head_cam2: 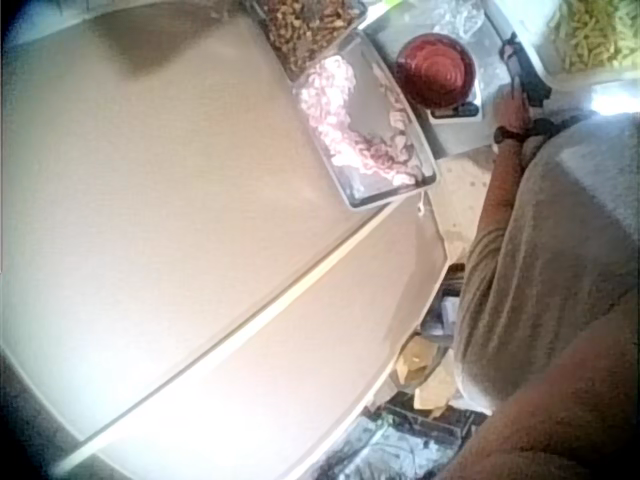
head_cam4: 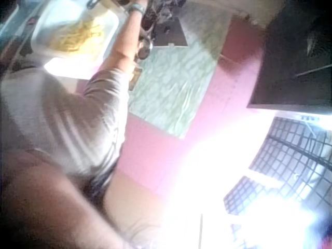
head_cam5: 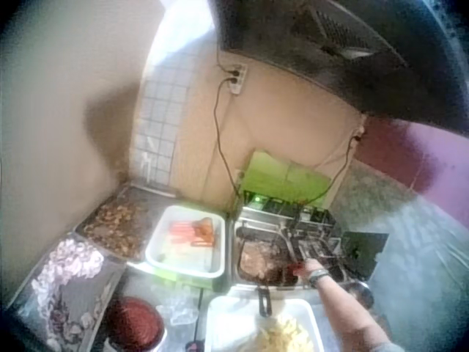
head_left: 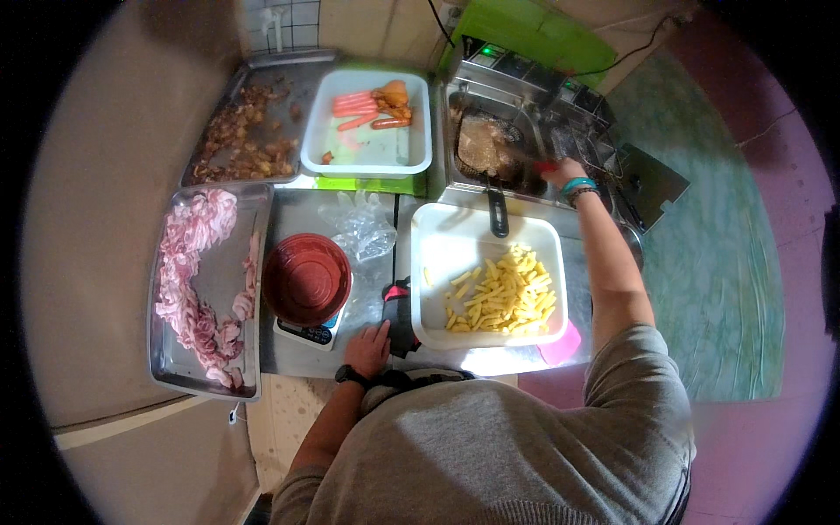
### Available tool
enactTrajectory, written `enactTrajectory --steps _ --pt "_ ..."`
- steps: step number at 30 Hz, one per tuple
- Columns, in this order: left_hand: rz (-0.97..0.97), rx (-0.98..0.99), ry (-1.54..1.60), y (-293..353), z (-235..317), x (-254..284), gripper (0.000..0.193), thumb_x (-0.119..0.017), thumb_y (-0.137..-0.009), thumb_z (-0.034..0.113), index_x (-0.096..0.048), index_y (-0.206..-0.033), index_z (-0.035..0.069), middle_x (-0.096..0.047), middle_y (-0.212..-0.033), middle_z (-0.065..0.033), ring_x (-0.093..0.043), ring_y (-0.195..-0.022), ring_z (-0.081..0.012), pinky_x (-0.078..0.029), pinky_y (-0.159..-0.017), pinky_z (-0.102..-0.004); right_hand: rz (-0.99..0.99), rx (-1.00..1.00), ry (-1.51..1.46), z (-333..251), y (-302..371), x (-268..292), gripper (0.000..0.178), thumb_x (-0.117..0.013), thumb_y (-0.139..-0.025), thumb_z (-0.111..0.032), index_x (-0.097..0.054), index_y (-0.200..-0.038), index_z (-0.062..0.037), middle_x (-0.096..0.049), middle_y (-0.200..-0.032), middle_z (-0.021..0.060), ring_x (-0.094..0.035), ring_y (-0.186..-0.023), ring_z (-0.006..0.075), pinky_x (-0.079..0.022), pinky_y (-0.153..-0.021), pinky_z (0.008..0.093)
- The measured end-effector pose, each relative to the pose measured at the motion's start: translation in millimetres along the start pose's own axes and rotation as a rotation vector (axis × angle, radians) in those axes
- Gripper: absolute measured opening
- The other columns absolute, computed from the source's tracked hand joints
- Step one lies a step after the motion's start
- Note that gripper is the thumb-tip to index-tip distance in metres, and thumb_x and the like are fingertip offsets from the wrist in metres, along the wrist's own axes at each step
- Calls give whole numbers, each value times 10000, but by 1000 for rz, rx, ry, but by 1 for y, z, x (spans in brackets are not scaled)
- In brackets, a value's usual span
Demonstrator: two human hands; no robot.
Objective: The person places sliced meat into a red bowl on a scale, then uses tongs to retrieve fried meat from a deep fryer. They place lettuce into a paper food container and add the fried meat on top, then hand the container to a customer.
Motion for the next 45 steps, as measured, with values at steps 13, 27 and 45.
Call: enactTrajectory --steps 13,27,45 --pt "-105 60 1 2 -4 -9 382 -542 -767 196 -495 -1135 101 -526 -846 -95 -531 -742 -275 -445 -619 -390 -192 217 341 -23 44 72 281 -647 -655 -281 -642 -828 -60 -633 -769 120 -615 -701 242 -484 -640 336" --pt "-32 25 7 2 -2 -4 399 -538 -781 211 -471 -1162 114 -504 -812 -95 -523 -756 -269 -436 -619 -394 -80 115 -224 -32 1 -9 331 -685 -672 -312 -658 -879 -56 -609 -666 80 -566 -568 153 -461 -549 290" --pt "-97 59 16 2 -2 1 386 -535 -773 181 -479 -1143 89 -510 -814 -100 -516 -744 -277 -433 -624 -394 48 114 -183 -39 18 -2 340 -649 -706 -321 -641 -939 -74 -630 -754 138 -610 -709 246 -466 -680 329"
Point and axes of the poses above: each hand's wrist, its own y-axis away from the middle knuckle, its own x-axis out of the back of the hand, z = x × y, the point moved 8 cm from there along -y, towards the middle knuckle
